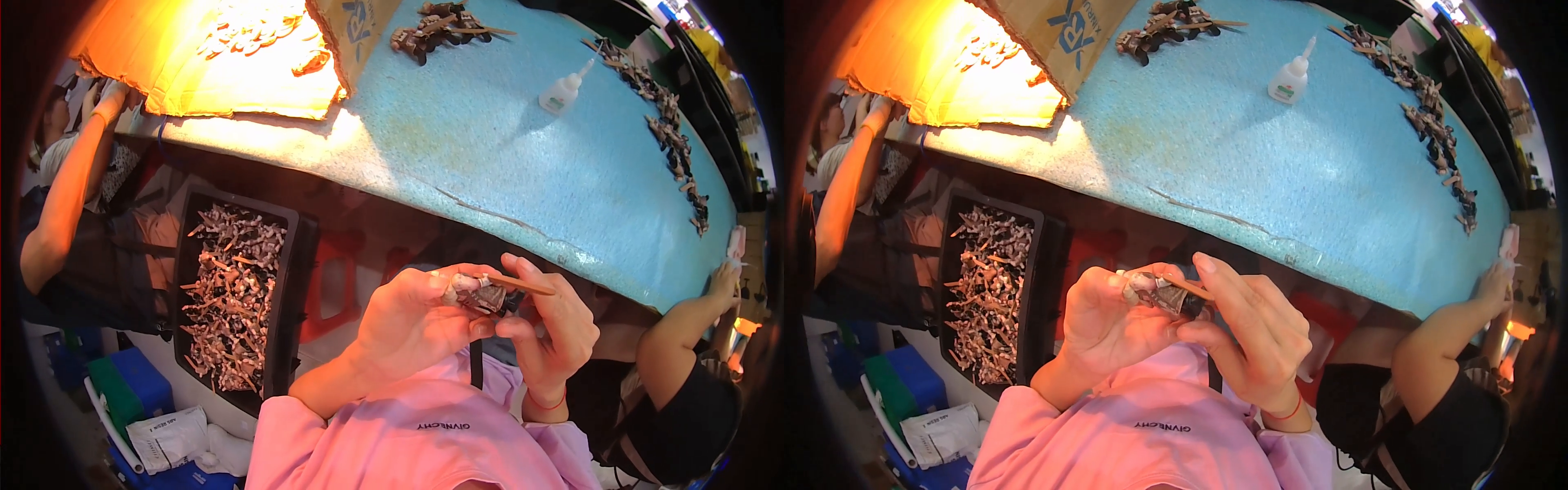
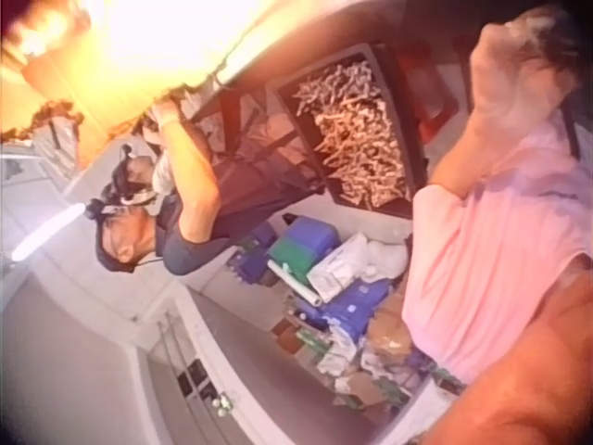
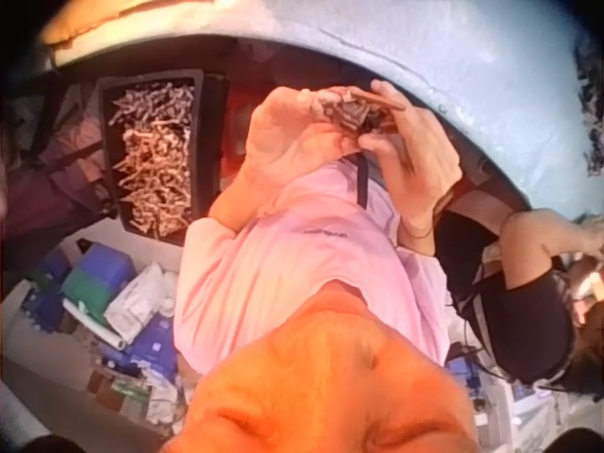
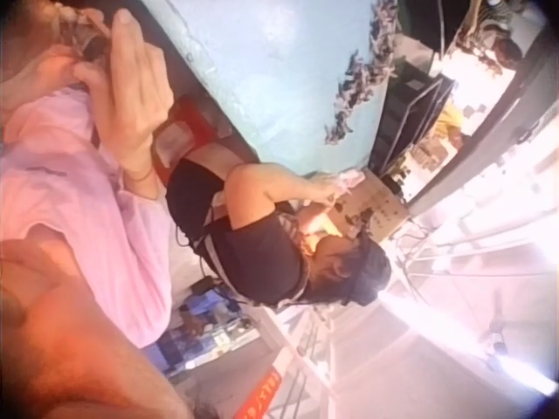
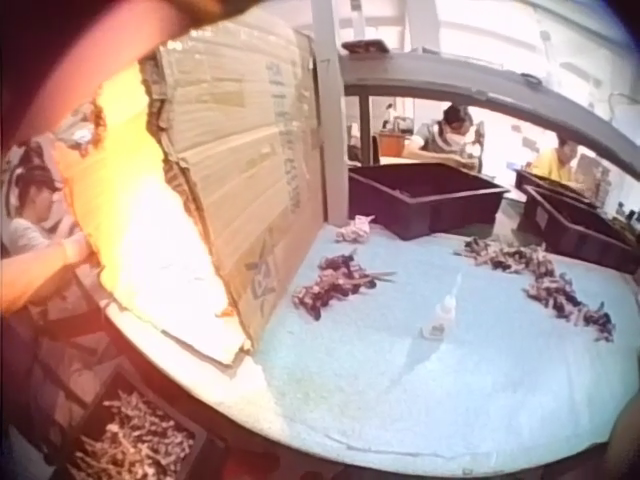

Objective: The person assembles small action figures by applying glue from a bottle to individual parts and joining them together by hand.

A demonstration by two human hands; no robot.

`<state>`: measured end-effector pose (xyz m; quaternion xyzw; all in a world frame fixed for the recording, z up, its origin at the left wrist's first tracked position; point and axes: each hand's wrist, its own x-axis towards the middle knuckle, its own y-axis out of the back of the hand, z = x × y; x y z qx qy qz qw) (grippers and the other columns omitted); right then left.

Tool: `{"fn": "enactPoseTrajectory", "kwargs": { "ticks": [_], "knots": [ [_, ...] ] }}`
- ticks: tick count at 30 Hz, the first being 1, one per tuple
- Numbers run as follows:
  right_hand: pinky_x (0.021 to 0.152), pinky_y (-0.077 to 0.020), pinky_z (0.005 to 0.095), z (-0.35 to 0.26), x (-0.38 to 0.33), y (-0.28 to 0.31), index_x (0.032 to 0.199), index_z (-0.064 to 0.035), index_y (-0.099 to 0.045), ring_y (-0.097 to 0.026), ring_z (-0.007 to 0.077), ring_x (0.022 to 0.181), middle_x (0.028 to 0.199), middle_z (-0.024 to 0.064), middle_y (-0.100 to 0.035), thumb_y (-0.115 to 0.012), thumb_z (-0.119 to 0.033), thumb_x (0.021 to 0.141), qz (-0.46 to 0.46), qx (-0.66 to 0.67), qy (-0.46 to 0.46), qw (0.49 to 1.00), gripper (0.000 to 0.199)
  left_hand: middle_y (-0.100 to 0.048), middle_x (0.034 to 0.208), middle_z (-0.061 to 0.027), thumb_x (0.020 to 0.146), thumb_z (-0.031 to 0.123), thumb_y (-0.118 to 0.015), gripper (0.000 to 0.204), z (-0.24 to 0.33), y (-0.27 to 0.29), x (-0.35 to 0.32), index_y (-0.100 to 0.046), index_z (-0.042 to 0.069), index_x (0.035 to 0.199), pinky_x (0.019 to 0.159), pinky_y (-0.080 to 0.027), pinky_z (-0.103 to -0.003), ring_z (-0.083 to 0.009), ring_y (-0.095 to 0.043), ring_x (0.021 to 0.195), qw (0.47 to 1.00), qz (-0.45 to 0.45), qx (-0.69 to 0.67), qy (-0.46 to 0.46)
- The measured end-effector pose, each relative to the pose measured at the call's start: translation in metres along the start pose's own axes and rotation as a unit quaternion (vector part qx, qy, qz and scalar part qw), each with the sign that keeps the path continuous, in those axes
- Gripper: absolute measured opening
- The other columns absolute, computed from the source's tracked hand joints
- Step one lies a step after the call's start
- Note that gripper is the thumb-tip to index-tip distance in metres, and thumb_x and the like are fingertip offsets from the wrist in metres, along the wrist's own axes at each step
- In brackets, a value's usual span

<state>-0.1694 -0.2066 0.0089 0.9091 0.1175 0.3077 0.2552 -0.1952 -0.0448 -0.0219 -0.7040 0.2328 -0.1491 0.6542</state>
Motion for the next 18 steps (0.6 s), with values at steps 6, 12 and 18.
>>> {"fn": "enactPoseTrajectory", "kwargs": {
  "ticks": [6, 12, 18],
  "knots": [
    [0.055, -0.0471, 0.0280, 0.006, -0.001, -0.003, 0.104, 0.0089, -0.058, -0.058, 0.0238, 0.065, 0.098, 0.0190, -0.063, -0.073, -0.015, 0.063, 0.000, 0.008, 0.001, 1.000, 0.050, -0.056, 0.110, -0.0162, 0.080, 0.020, -0.051, 0.049, -0.004, -0.006, 0.001, -0.045, -0.009, 0.119, 0.092, -0.039, -0.037, -0.0226, -0.053, 0.101, 0.999, 0.007, -0.037, -0.001],
    [0.056, -0.0471, 0.0277, 0.012, -0.003, -0.006, 0.107, 0.0085, -0.057, -0.058, 0.0233, 0.067, 0.097, 0.0185, -0.063, -0.073, -0.011, 0.064, 0.001, 0.024, 0.021, 0.999, 0.050, -0.055, 0.110, -0.0158, 0.079, 0.022, -0.052, 0.051, -0.005, -0.009, 0.000, -0.044, -0.008, 0.118, 0.092, -0.039, -0.037, -0.0226, -0.052, 0.102, 0.999, 0.033, -0.020, -0.018],
    [0.060, -0.0491, 0.0280, 0.010, -0.002, -0.009, 0.109, 0.0082, -0.056, -0.061, 0.0244, 0.072, 0.098, 0.0188, -0.063, -0.073, -0.007, 0.064, 0.004, 0.057, -0.009, 0.998, 0.051, -0.055, 0.110, -0.0155, 0.079, 0.021, -0.053, 0.049, -0.005, -0.008, -0.003, -0.045, -0.008, 0.118, 0.086, -0.041, -0.034, -0.0207, -0.052, 0.098, 0.992, 0.066, 0.085, -0.061]
  ]
}}
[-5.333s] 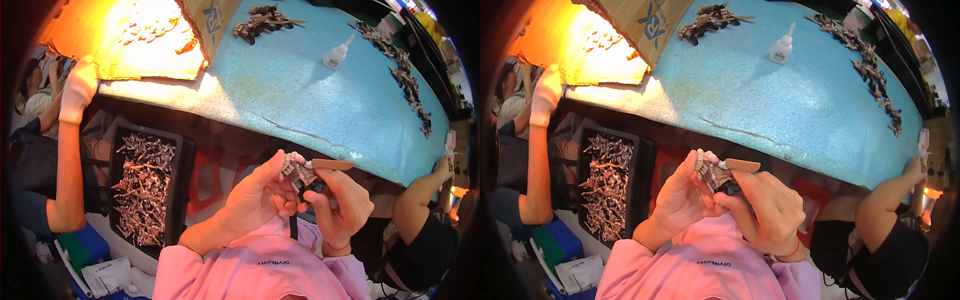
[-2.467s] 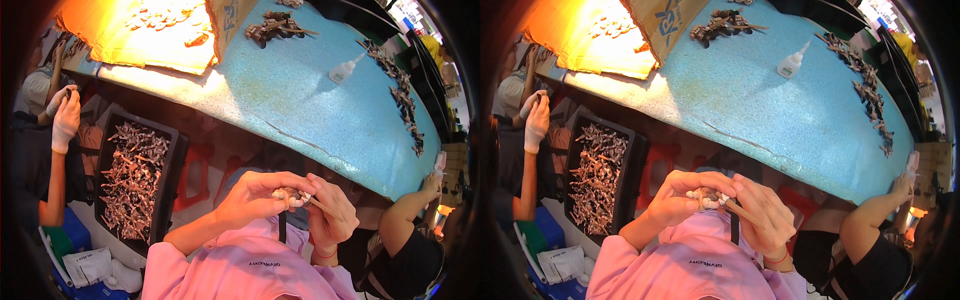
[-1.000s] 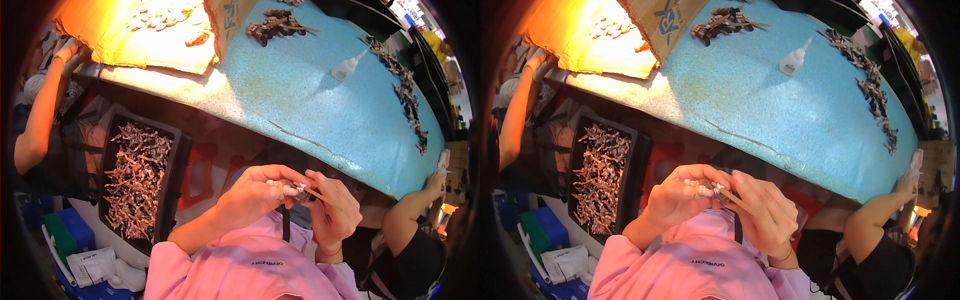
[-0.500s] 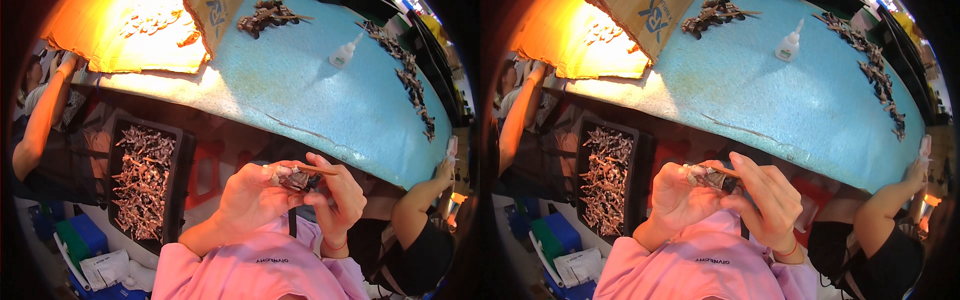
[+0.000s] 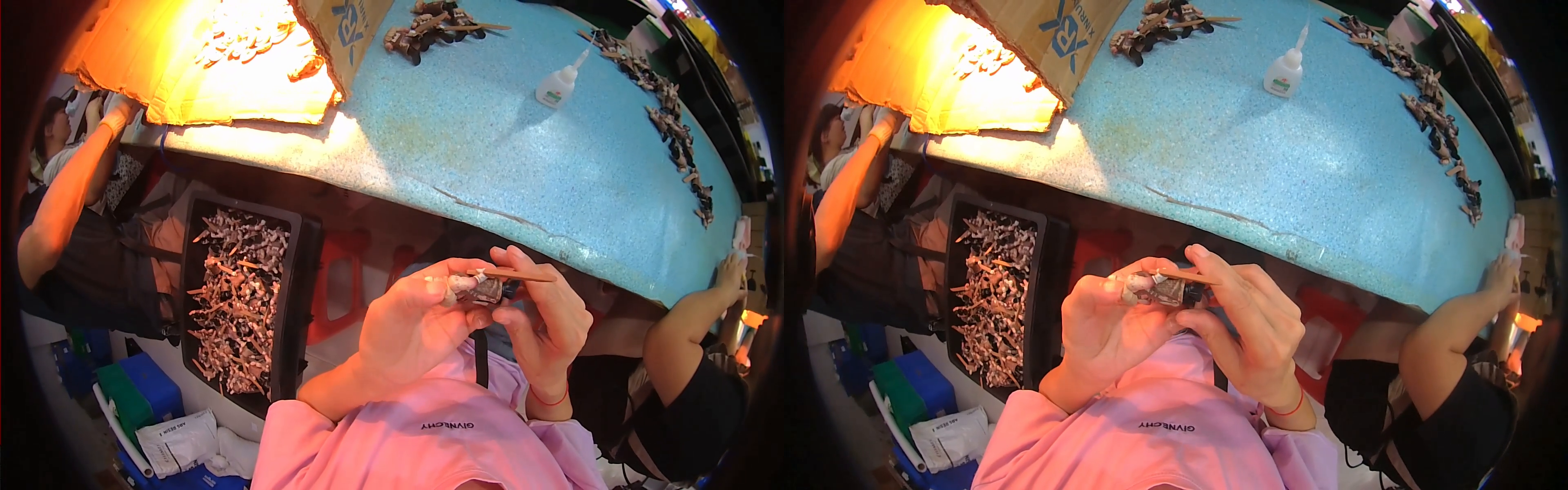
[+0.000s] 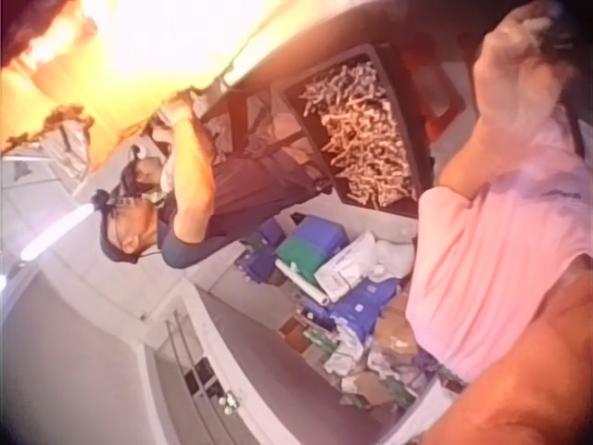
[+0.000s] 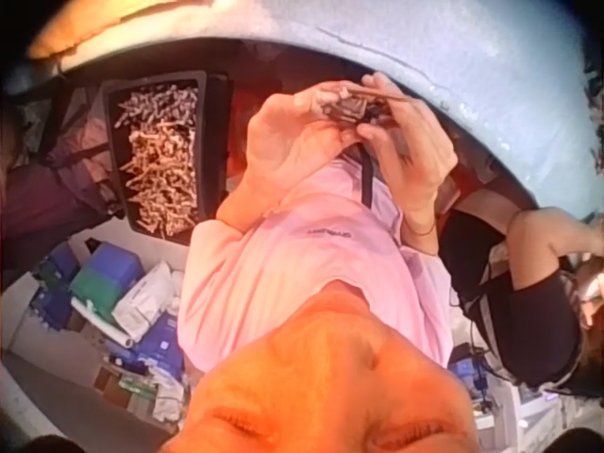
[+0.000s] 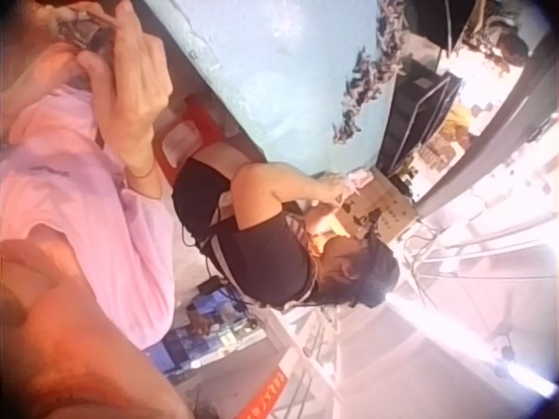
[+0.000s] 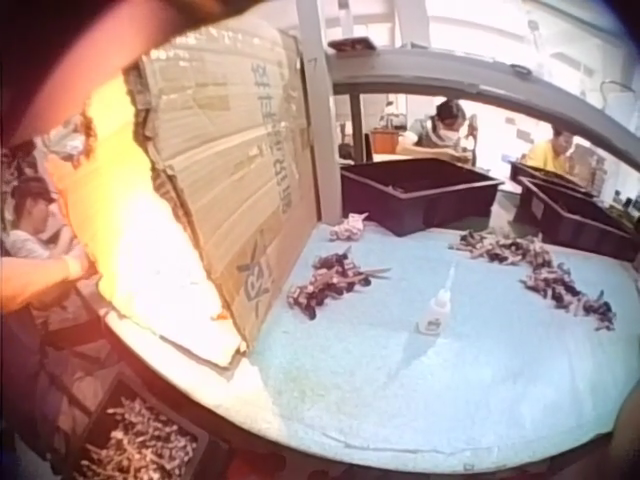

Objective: The person assembles small action figures by applying glue from a bottle to individual parts and joining them together by hand.

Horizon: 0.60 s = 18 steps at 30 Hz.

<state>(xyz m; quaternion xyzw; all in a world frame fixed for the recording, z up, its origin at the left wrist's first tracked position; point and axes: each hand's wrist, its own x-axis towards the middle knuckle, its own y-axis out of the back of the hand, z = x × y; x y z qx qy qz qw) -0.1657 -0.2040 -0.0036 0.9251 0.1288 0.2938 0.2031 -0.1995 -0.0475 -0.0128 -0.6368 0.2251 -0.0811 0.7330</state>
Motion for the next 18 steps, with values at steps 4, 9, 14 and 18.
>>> {"fn": "enactPoseTrajectory", "kwargs": {
  "ticks": [4, 9, 14, 18],
  "knots": [
    [0.065, -0.0504, 0.0296, 0.0009, -0.0012, -0.0064, 0.111, 0.0074, -0.055, -0.063, 0.0256, 0.077, 0.101, 0.0194, -0.063, -0.072, -0.004, 0.064, 0.035, 0.078, -0.045, 0.995, 0.051, -0.056, 0.107, -0.0133, 0.080, 0.019, -0.055, 0.044, -0.0041, -0.0059, -0.0012, -0.049, -0.006, 0.115, 0.081, -0.041, -0.029, -0.0161, -0.052, 0.092, 0.992, 0.019, 0.106, -0.064],
    [0.070, -0.0502, 0.0323, 0.0069, -0.0004, -0.0045, 0.109, 0.0066, -0.056, -0.063, 0.0260, 0.082, 0.102, 0.0190, -0.063, -0.071, -0.001, 0.064, 0.003, 0.137, -0.054, 0.989, 0.048, -0.057, 0.105, -0.0103, 0.080, 0.016, -0.056, 0.038, -0.0053, -0.0039, -0.0014, -0.054, -0.005, 0.111, 0.078, -0.041, -0.026, -0.0126, -0.052, 0.089, 0.979, 0.015, 0.178, -0.098],
    [0.069, -0.0502, 0.0315, 0.0051, 0.0020, -0.0012, 0.105, 0.0056, -0.058, -0.063, 0.0258, 0.082, 0.102, 0.0172, -0.063, -0.072, -0.002, 0.063, -0.016, 0.132, -0.072, 0.988, 0.045, -0.056, 0.104, -0.0094, 0.080, 0.010, -0.056, 0.035, -0.0051, -0.0047, 0.0005, -0.054, -0.006, 0.110, 0.080, -0.042, -0.025, -0.0113, -0.052, 0.092, 0.963, -0.019, 0.236, -0.132],
    [0.070, -0.0503, 0.0312, 0.0063, 0.0018, -0.0008, 0.104, 0.0050, -0.060, -0.063, 0.0261, 0.083, 0.103, 0.0169, -0.063, -0.073, -0.002, 0.062, -0.020, 0.137, -0.078, 0.987, 0.045, -0.055, 0.105, -0.0100, 0.079, 0.007, -0.056, 0.033, -0.0044, -0.0031, 0.0013, -0.054, -0.007, 0.109, 0.082, -0.042, -0.026, -0.0119, -0.051, 0.094, 0.954, -0.021, 0.266, -0.134]
  ]
}}
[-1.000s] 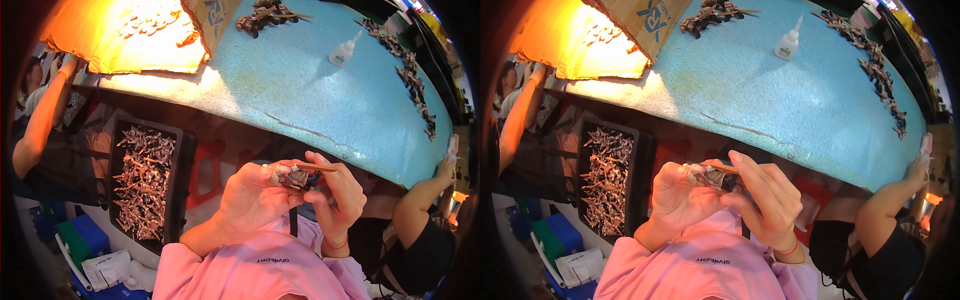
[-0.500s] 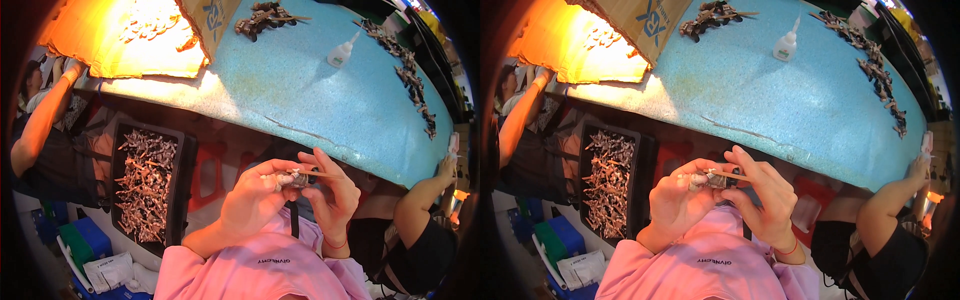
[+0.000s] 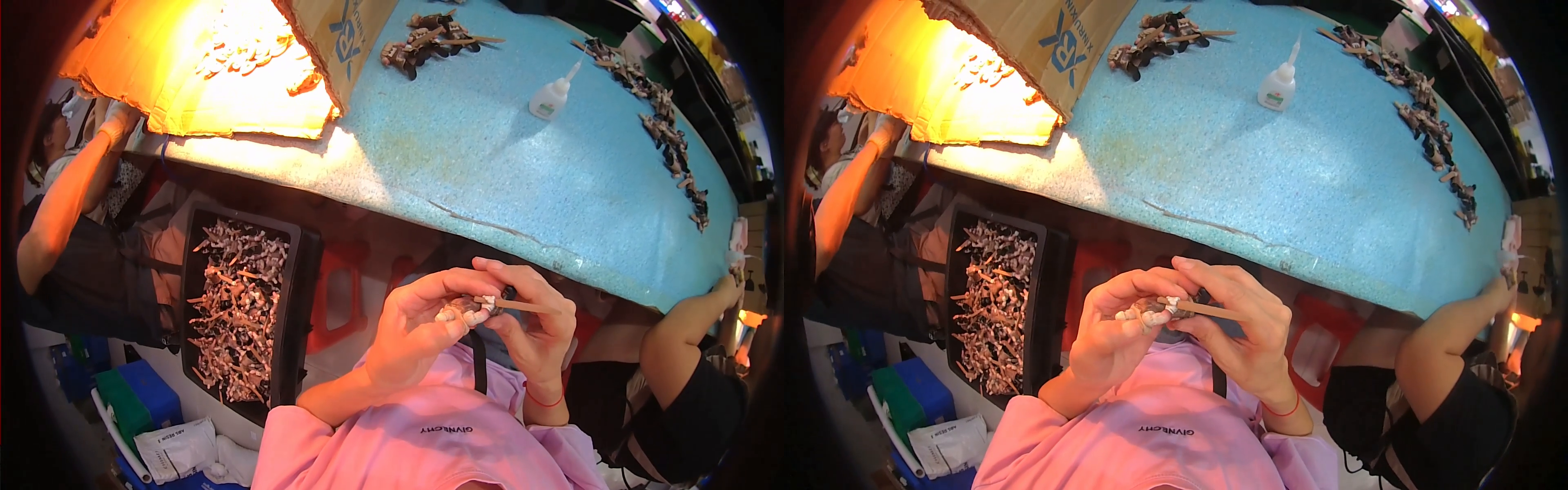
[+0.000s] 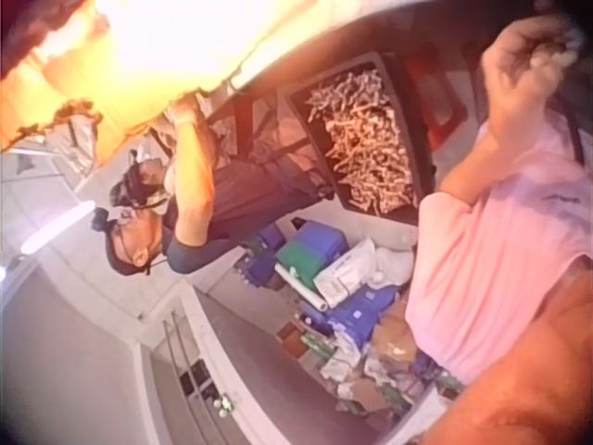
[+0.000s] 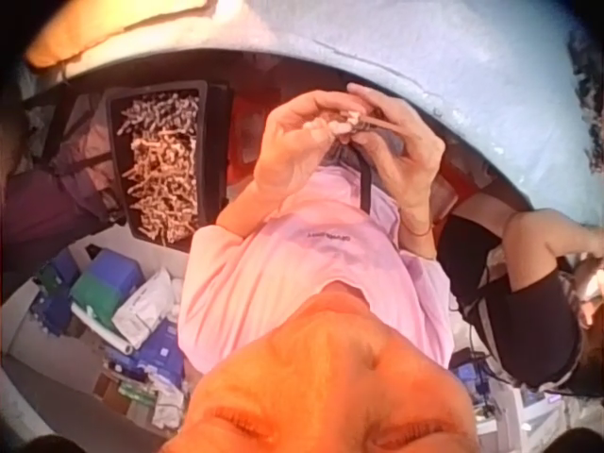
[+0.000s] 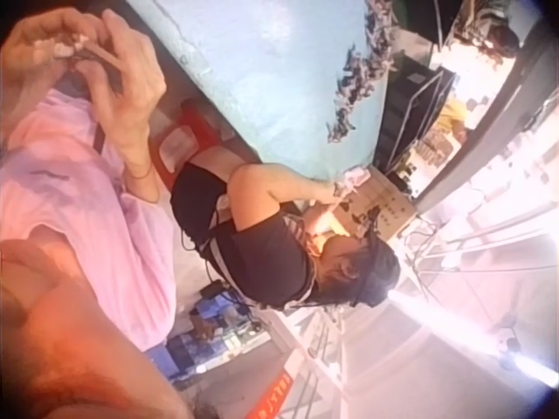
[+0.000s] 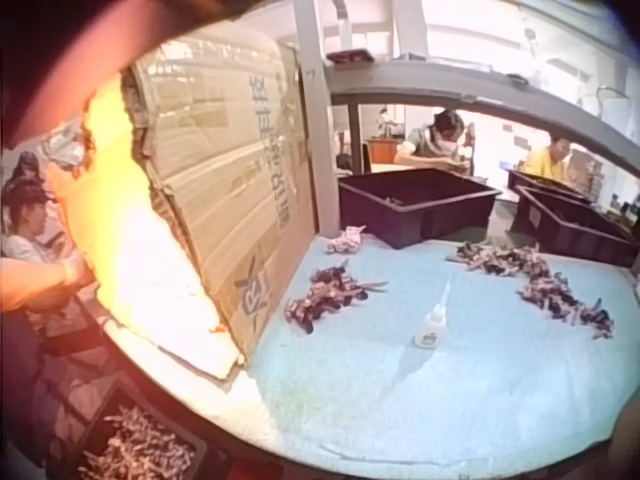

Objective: The person assembles small action figures by applying glue from a bottle to individual parts and joining them together by hand.

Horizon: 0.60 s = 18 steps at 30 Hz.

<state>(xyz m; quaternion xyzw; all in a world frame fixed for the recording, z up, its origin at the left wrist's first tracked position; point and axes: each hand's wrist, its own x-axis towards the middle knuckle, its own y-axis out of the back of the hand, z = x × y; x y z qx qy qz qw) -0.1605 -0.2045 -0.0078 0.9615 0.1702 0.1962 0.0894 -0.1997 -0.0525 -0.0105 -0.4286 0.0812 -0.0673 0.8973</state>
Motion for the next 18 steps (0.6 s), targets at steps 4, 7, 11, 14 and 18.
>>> {"fn": "enactPoseTrajectory", "kwargs": {
  "ticks": [4, 7, 11, 14, 18],
  "knots": [
    [0.072, -0.0503, 0.0310, 0.0011, 0.0000, 0.0008, 0.105, 0.0051, -0.059, -0.063, 0.0265, 0.085, 0.103, 0.0177, -0.063, -0.073, -0.001, 0.062, 0.002, 0.011, -0.002, 1.000, 0.045, -0.054, 0.104, -0.0098, 0.078, 0.004, -0.054, 0.032, 0.0006, -0.0013, 0.0023, -0.053, -0.007, 0.108, 0.083, -0.041, -0.026, -0.0118, -0.050, 0.092, 0.999, -0.015, 0.032, -0.019],
    [0.074, -0.0502, 0.0314, 0.0028, -0.0003, 0.0007, 0.105, 0.0052, -0.059, -0.063, 0.0268, 0.088, 0.103, 0.0183, -0.063, -0.072, -0.001, 0.063, 0.003, 0.023, -0.009, 1.000, 0.045, -0.053, 0.105, -0.0133, 0.076, 0.012, -0.056, 0.035, 0.0021, -0.0016, 0.0022, -0.054, -0.008, 0.104, 0.083, -0.040, -0.027, -0.0148, -0.050, 0.093, 0.998, -0.014, 0.064, -0.017],
    [0.076, -0.0499, 0.0317, 0.0052, -0.0010, 0.0003, 0.105, 0.0052, -0.060, -0.062, 0.0273, 0.090, 0.104, 0.0194, -0.062, -0.072, 0.000, 0.064, 0.007, 0.044, 0.004, 0.999, 0.043, -0.053, 0.104, -0.0158, 0.073, 0.023, -0.060, 0.042, 0.0025, -0.0030, 0.0028, -0.054, -0.009, 0.100, 0.080, -0.040, -0.028, -0.0172, -0.051, 0.092, 0.993, -0.002, 0.116, -0.014],
    [0.076, -0.0498, 0.0319, 0.0050, -0.0010, 0.0002, 0.105, 0.0052, -0.060, -0.062, 0.0276, 0.091, 0.104, 0.0202, -0.062, -0.072, 0.000, 0.064, 0.009, 0.054, 0.002, 0.998, 0.042, -0.049, 0.104, -0.0091, 0.077, 0.003, -0.053, 0.030, 0.0029, 0.0041, 0.0057, -0.052, -0.006, 0.106, 0.083, -0.038, -0.027, -0.0130, -0.048, 0.094, 0.991, -0.078, 0.100, -0.043],
    [0.077, -0.0497, 0.0321, 0.0053, -0.0010, 0.0002, 0.104, 0.0053, -0.060, -0.062, 0.0279, 0.092, 0.104, 0.0208, -0.062, -0.072, 0.000, 0.065, 0.012, 0.061, -0.002, 0.998, 0.041, -0.049, 0.104, -0.0090, 0.077, 0.004, -0.054, 0.031, 0.0023, 0.0043, 0.0064, -0.052, -0.007, 0.106, 0.082, -0.038, -0.027, -0.0129, -0.047, 0.093, 0.991, -0.076, 0.101, -0.044]
  ]
}}
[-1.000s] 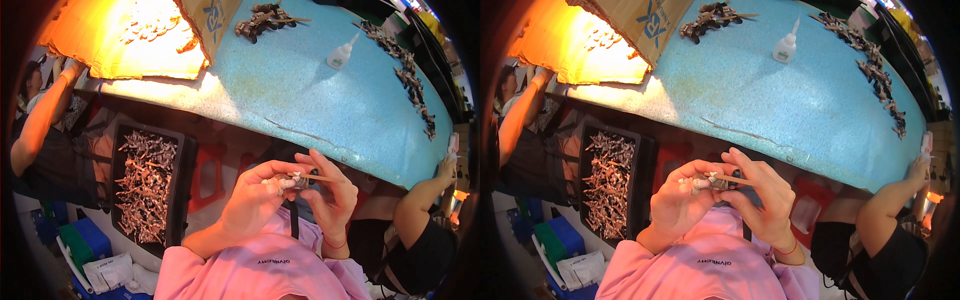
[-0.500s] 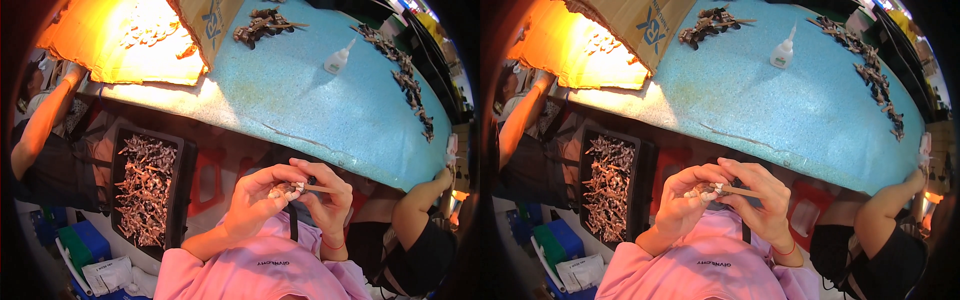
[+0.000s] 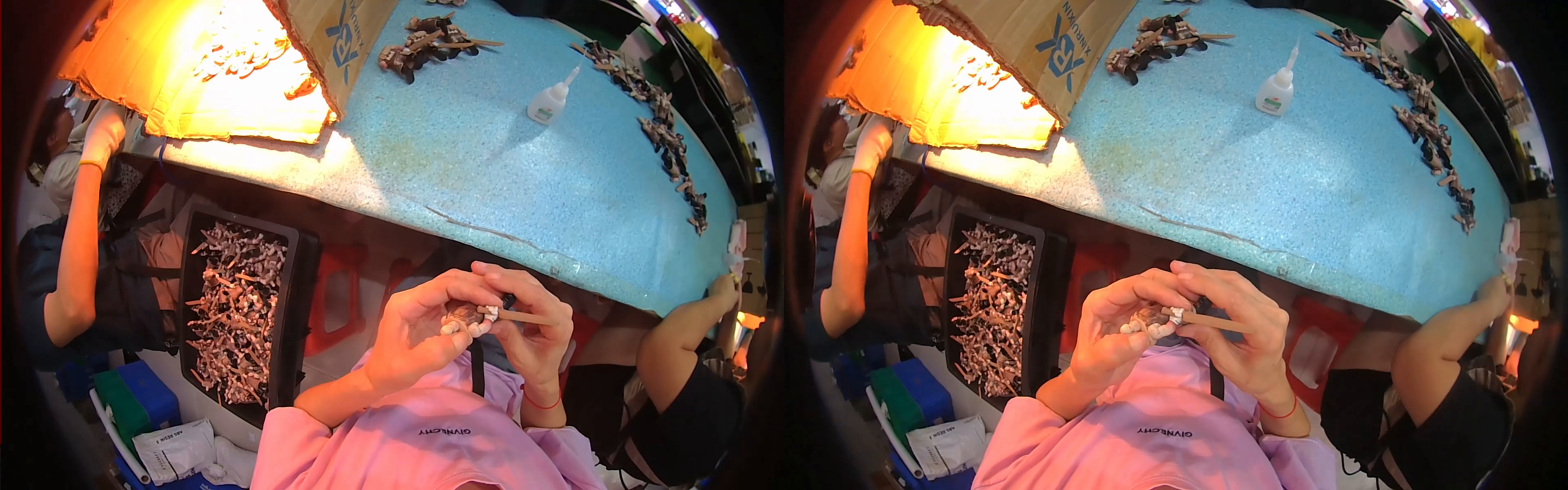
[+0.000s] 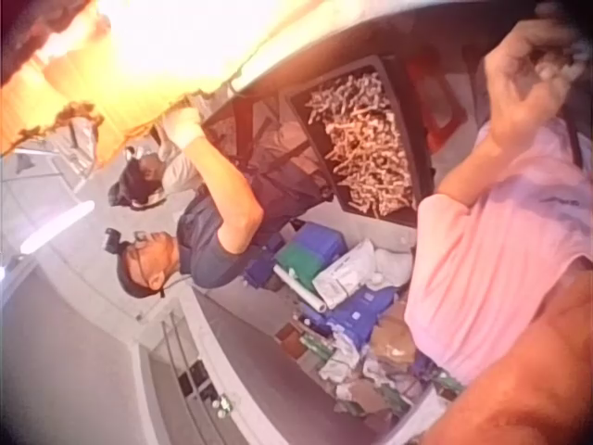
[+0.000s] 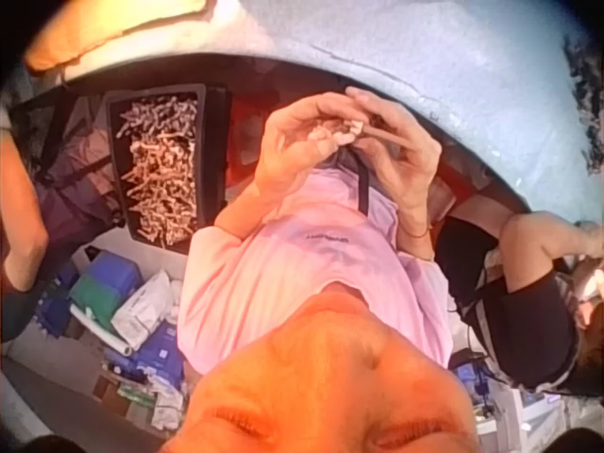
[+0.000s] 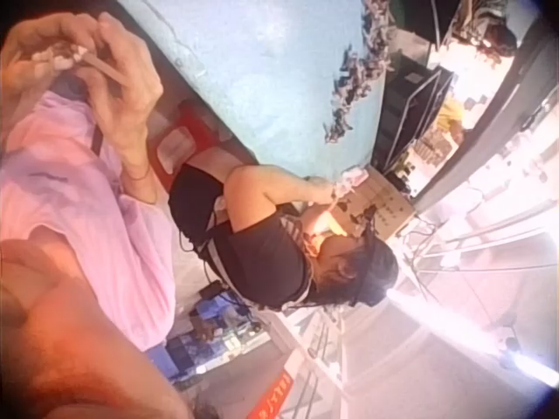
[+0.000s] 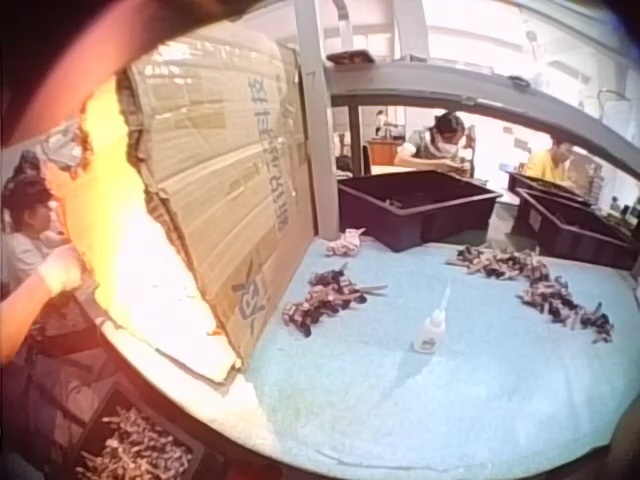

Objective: The person assembles small action figures by applying glue from a bottle to individual parts and joining them together by hand.

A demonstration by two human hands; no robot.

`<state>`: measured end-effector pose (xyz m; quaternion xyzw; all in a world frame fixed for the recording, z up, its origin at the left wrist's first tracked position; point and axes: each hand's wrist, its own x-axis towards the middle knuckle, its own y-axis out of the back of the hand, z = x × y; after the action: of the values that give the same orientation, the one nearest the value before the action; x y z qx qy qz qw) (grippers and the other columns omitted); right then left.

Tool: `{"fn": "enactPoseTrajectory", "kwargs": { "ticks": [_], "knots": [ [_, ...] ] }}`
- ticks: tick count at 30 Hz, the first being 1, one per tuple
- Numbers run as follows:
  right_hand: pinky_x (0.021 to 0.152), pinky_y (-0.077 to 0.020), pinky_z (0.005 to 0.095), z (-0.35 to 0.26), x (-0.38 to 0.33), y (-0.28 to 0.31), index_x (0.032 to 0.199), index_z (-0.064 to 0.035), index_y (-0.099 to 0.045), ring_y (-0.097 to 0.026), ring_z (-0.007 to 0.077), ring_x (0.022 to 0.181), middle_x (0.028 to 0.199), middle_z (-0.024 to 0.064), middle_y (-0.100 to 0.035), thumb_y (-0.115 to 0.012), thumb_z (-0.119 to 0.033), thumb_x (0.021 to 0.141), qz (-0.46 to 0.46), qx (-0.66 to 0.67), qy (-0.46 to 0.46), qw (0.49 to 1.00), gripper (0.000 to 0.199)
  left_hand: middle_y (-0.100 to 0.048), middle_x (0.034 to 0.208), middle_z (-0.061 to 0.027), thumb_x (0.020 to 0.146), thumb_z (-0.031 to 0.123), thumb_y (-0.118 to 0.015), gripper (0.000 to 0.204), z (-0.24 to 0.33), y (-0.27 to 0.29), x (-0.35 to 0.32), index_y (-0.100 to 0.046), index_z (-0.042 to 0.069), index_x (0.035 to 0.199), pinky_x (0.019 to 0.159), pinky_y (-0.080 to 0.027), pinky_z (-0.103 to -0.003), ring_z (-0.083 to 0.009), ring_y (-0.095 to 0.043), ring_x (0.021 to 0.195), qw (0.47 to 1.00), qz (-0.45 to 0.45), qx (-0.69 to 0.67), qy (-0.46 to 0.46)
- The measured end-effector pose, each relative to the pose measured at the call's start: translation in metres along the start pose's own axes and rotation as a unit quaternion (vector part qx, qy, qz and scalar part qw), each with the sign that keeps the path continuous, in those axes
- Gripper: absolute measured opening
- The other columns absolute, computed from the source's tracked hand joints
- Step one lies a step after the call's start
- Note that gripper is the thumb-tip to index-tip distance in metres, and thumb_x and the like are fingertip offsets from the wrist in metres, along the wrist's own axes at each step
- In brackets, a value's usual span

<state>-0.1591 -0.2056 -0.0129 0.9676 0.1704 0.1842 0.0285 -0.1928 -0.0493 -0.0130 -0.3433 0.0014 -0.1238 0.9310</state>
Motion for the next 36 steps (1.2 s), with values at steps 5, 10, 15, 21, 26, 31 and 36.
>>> {"fn": "enactPoseTrajectory", "kwargs": {
  "ticks": [5, 10, 15, 21, 26, 31, 36],
  "knots": [
    [0.077, -0.0496, 0.0319, 0.0008, -0.0006, 0.0000, 0.103, 0.0053, -0.060, -0.062, 0.0280, 0.092, 0.104, 0.0210, -0.062, -0.072, 0.000, 0.065, 0.002, 0.004, 0.001, 1.000, 0.040, -0.050, 0.102, -0.0086, 0.078, 0.005, -0.055, 0.031, -0.0009, 0.0009, 0.0000, -0.053, -0.007, 0.106, 0.079, -0.037, -0.026, -0.0118, -0.047, 0.090, 1.000, 0.000, 0.007, 0.002],
    [0.076, -0.0496, 0.0319, 0.0005, -0.0007, -0.0005, 0.103, 0.0057, -0.060, -0.062, 0.0282, 0.091, 0.103, 0.0213, -0.062, -0.072, 0.000, 0.065, 0.004, 0.005, 0.007, 1.000, 0.040, -0.051, 0.101, -0.0086, 0.078, 0.006, -0.055, 0.031, -0.0009, 0.0002, -0.0005, -0.053, -0.007, 0.105, 0.078, -0.037, -0.026, -0.0115, -0.047, 0.089, 1.000, 0.003, 0.010, 0.001],
    [0.075, -0.0497, 0.0321, 0.0005, -0.0012, -0.0012, 0.103, 0.0055, -0.060, -0.063, 0.0286, 0.090, 0.102, 0.0214, -0.062, -0.072, -0.002, 0.065, 0.007, -0.004, 0.012, 1.000, 0.040, -0.051, 0.101, -0.0087, 0.078, 0.006, -0.055, 0.030, -0.0019, 0.0023, -0.0006, -0.053, -0.007, 0.105, 0.078, -0.037, -0.026, -0.0114, -0.047, 0.089, 1.000, 0.000, 0.008, 0.000],
    [0.076, -0.0498, 0.0325, -0.0011, -0.0009, -0.0017, 0.103, 0.0050, -0.060, -0.063, 0.0290, 0.090, 0.102, 0.0213, -0.062, -0.073, -0.002, 0.065, 0.004, -0.009, 0.011, 1.000, 0.041, -0.051, 0.101, -0.0086, 0.077, 0.005, -0.054, 0.030, 0.0000, 0.0018, -0.0010, -0.053, -0.007, 0.104, 0.077, -0.038, -0.026, -0.0112, -0.047, 0.088, 1.000, 0.002, 0.012, 0.005],
    [0.076, -0.0500, 0.0332, -0.0023, -0.0008, -0.0020, 0.102, 0.0051, -0.060, -0.062, 0.0298, 0.091, 0.102, 0.0211, -0.062, -0.073, -0.003, 0.065, 0.005, -0.018, 0.011, 1.000, 0.040, -0.050, 0.102, -0.0086, 0.077, 0.006, -0.055, 0.030, -0.0005, 0.0032, -0.0011, -0.054, -0.006, 0.104, 0.078, -0.038, -0.026, -0.0113, -0.048, 0.088, 1.000, -0.005, 0.016, 0.003],
    [0.076, -0.0501, 0.0339, -0.0019, -0.0012, -0.0025, 0.101, 0.0052, -0.060, -0.062, 0.0306, 0.092, 0.102, 0.0210, -0.062, -0.073, -0.003, 0.064, 0.004, -0.023, 0.012, 1.000, 0.040, -0.050, 0.103, -0.0090, 0.077, 0.007, -0.055, 0.030, 0.0002, 0.0035, -0.0014, -0.054, -0.006, 0.104, 0.079, -0.038, -0.026, -0.0121, -0.048, 0.090, 1.000, -0.005, 0.015, 0.004],
    [0.076, -0.0503, 0.0341, -0.0023, -0.0005, -0.0029, 0.100, 0.0054, -0.060, -0.062, 0.0312, 0.092, 0.102, 0.0210, -0.062, -0.073, -0.004, 0.064, 0.004, -0.022, 0.017, 1.000, 0.039, -0.050, 0.104, -0.0093, 0.076, 0.008, -0.055, 0.032, 0.0005, 0.0040, -0.0017, -0.055, -0.006, 0.104, 0.080, -0.038, -0.026, -0.0128, -0.048, 0.092, 1.000, -0.006, 0.022, 0.003]
  ]
}}
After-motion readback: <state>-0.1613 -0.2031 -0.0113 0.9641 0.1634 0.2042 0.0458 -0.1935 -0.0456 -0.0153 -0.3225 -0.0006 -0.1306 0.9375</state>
